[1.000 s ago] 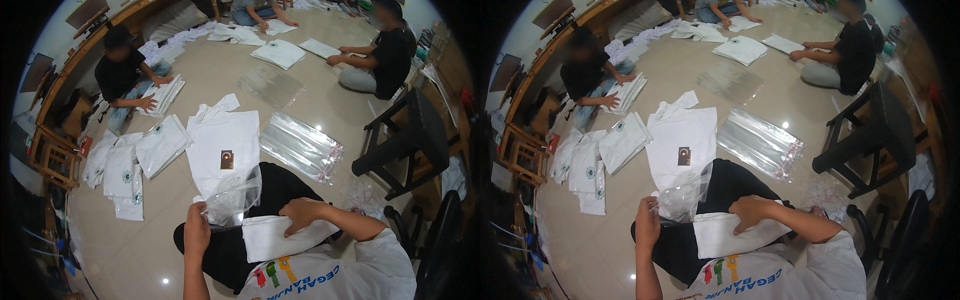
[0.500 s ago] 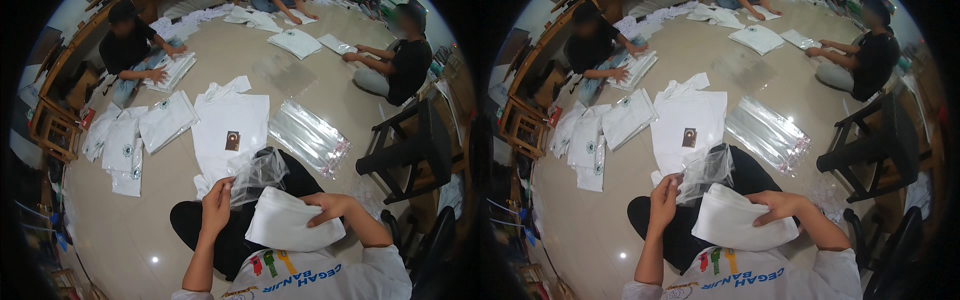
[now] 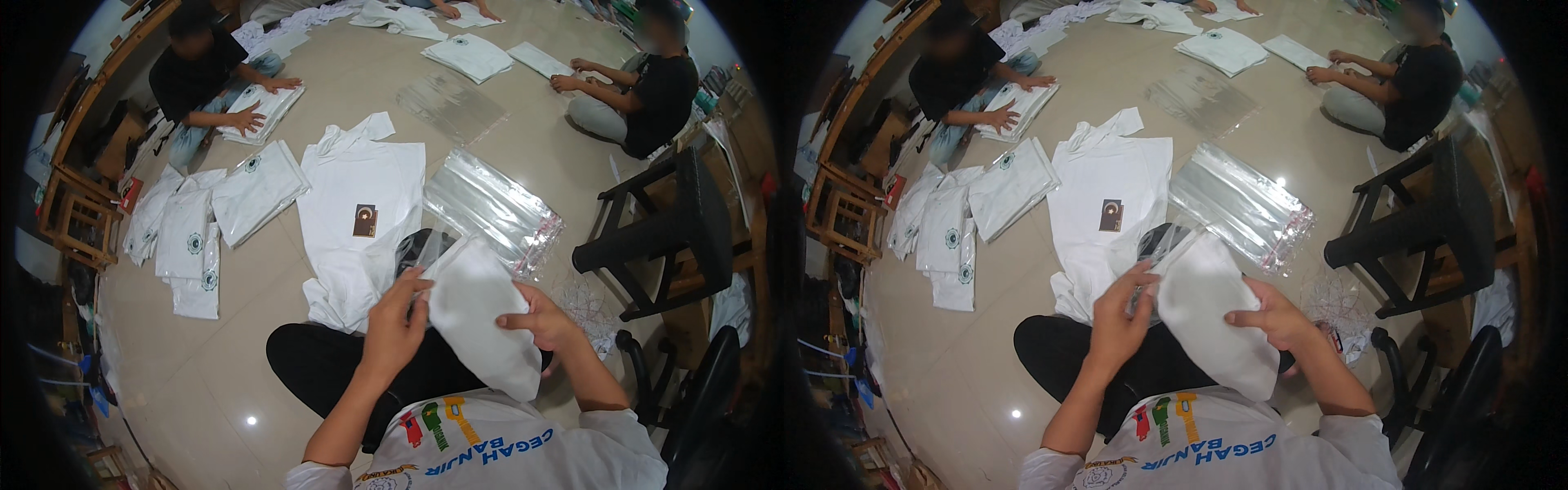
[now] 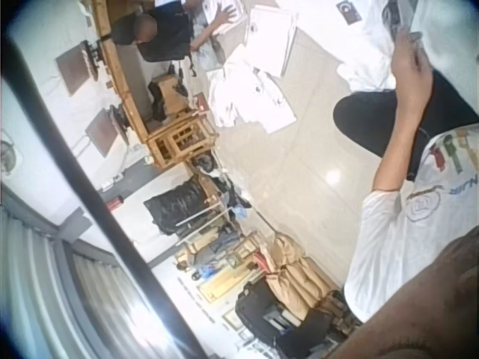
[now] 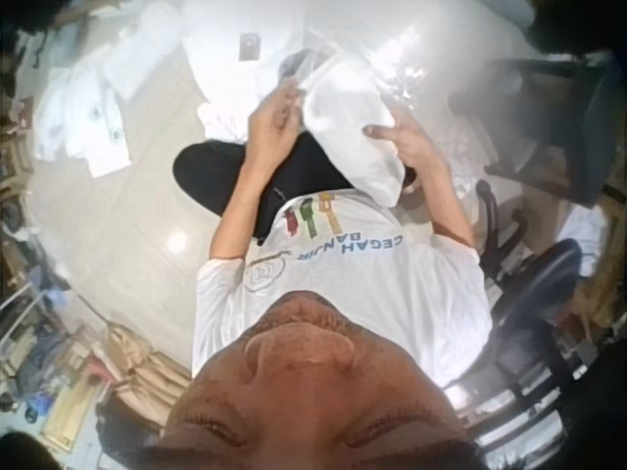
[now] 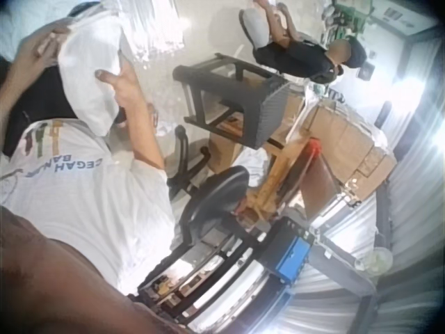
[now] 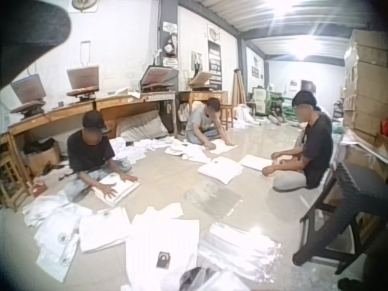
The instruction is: The person folds white t-shirts by hand and places each folded shirt into a clear plastic bag. The person sits on the floor surrounded by stacks of t-shirts and plastic bags, repeating the folding and bagging process for multiple shirts.
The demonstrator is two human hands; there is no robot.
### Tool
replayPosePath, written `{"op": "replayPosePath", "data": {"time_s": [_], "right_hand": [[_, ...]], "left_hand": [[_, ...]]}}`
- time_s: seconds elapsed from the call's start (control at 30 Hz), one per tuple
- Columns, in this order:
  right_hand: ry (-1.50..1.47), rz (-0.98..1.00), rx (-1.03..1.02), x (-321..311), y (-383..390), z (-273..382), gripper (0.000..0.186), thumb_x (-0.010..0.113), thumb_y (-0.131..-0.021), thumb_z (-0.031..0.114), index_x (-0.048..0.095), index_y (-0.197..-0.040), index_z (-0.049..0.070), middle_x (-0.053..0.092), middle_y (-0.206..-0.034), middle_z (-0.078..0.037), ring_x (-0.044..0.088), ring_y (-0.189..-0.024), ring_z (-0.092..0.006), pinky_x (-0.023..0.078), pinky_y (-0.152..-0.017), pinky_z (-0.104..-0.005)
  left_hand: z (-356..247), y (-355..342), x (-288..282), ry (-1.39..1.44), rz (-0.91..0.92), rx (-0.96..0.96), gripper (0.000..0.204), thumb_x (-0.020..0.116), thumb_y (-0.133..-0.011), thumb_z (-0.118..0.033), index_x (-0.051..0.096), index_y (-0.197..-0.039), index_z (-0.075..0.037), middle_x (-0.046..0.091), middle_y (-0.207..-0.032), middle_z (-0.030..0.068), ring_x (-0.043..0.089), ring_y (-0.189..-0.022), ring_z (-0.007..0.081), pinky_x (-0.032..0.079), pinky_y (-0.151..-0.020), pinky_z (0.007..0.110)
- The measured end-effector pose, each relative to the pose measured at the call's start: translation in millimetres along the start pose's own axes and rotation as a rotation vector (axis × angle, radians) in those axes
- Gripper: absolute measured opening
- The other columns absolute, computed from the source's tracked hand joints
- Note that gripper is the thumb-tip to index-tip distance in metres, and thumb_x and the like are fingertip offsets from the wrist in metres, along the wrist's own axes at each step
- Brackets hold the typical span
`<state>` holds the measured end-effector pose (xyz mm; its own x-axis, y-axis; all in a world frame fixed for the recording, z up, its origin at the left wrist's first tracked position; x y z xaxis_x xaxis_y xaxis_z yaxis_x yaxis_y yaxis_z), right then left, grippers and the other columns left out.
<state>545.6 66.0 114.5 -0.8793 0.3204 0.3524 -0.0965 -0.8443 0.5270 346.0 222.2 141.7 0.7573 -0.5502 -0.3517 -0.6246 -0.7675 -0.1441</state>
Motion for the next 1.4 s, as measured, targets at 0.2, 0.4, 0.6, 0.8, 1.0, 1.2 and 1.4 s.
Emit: {"op": "replayPosePath", "data": {"time_s": [0.2,0.4,0.6,0.8,1.0,1.2,1.4], "right_hand": [[-0.049,0.014,0.057,7.2,-11.2,-10.8,0.060,0.078,-0.087,-0.004,0.059,-0.143,0.002,0.072,-0.127,-0.009,0.072,-0.112,-0.0188,0.055,-0.102,-0.0376],[-0.166,-0.019,-0.001,-7.6,-14.4,-17.4,0.058,0.077,-0.090,0.003,0.056,-0.144,-0.001,0.073,-0.125,-0.011,0.073,-0.109,-0.0221,0.057,-0.099,-0.0364],[-0.100,-0.029,-0.057,17.3,-6.5,-1.6,0.064,0.078,-0.092,0.005,0.050,-0.150,-0.001,0.070,-0.129,-0.012,0.071,-0.112,-0.0206,0.057,-0.098,-0.0361],[-0.172,-0.129,-0.126,13.8,0.5,4.9,0.069,0.075,-0.096,0.005,0.042,-0.157,0.000,0.068,-0.131,-0.012,0.069,-0.116,-0.0199,0.056,-0.099,-0.0340],[-0.192,-0.146,-0.180,14.7,1.3,-8.0,0.068,0.074,-0.097,0.007,0.043,-0.157,0.000,0.068,-0.134,-0.012,0.068,-0.117,-0.0195,0.055,-0.101,-0.0345],[-0.197,-0.141,-0.190,22.8,-7.1,8.6,0.069,0.077,-0.097,0.012,0.044,-0.156,-0.001,0.067,-0.135,-0.013,0.067,-0.119,-0.0201,0.053,-0.105,-0.0365],[0.518,-0.384,-0.017,-7.1,-5.6,-15.5,0.079,0.084,-0.093,0.020,0.042,-0.155,-0.006,0.066,-0.135,-0.017,0.066,-0.118,-0.0240,0.052,-0.103,-0.0360]], "left_hand": [[-33.6,1.2,39.2,0.032,0.133,0.042,0.020,0.060,-0.100,0.005,0.071,-0.116,-0.001,0.078,-0.115,0.0169,0.078,-0.108,0.0275,0.061,-0.089,0.033],[-23.2,8.1,30.6,0.091,-0.021,0.167,0.031,0.061,-0.104,-0.002,0.063,-0.134,-0.002,0.073,-0.126,0.0157,0.069,-0.121,0.0308,0.054,-0.102,0.039],[4.9,3.5,59.3,-0.332,0.245,0.066,0.073,0.061,-0.104,-0.028,0.032,-0.165,-0.001,0.023,-0.175,0.0224,0.006,-0.157,0.0632,0.006,-0.125,0.070],[-22.2,10.6,64.4,-0.275,0.321,0.320,0.074,0.068,-0.100,-0.032,0.039,-0.160,0.001,0.029,-0.170,0.0266,0.016,-0.158,0.0553,0.010,-0.126,0.069],[53.7,32.3,65.7,0.599,-0.356,-0.413,0.081,0.071,-0.103,-0.023,0.023,-0.162,0.001,0.047,-0.156,0.0217,0.044,-0.148,0.0354,0.035,-0.124,0.047],[27.2,35.5,80.4,1.201,0.196,-0.697,0.060,0.071,-0.104,-0.021,0.043,-0.153,-0.002,0.062,-0.143,0.0145,0.064,-0.128,0.0259,0.057,-0.104,0.044],[37.9,67.8,83.0,1.089,0.196,-0.767,0.055,0.065,-0.106,-0.009,0.040,-0.154,-0.002,0.063,-0.142,0.0133,0.066,-0.125,0.0242,0.058,-0.102,0.043]]}}
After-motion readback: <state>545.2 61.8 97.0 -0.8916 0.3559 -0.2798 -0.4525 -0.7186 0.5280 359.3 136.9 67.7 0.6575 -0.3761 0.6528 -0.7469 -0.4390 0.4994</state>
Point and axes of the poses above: each hand's wrist, its own y-axis away from the middle knuckle, its own x-axis out of the palm, z = x × y, the point moved 6 cm from there along -y, towards the middle knuckle
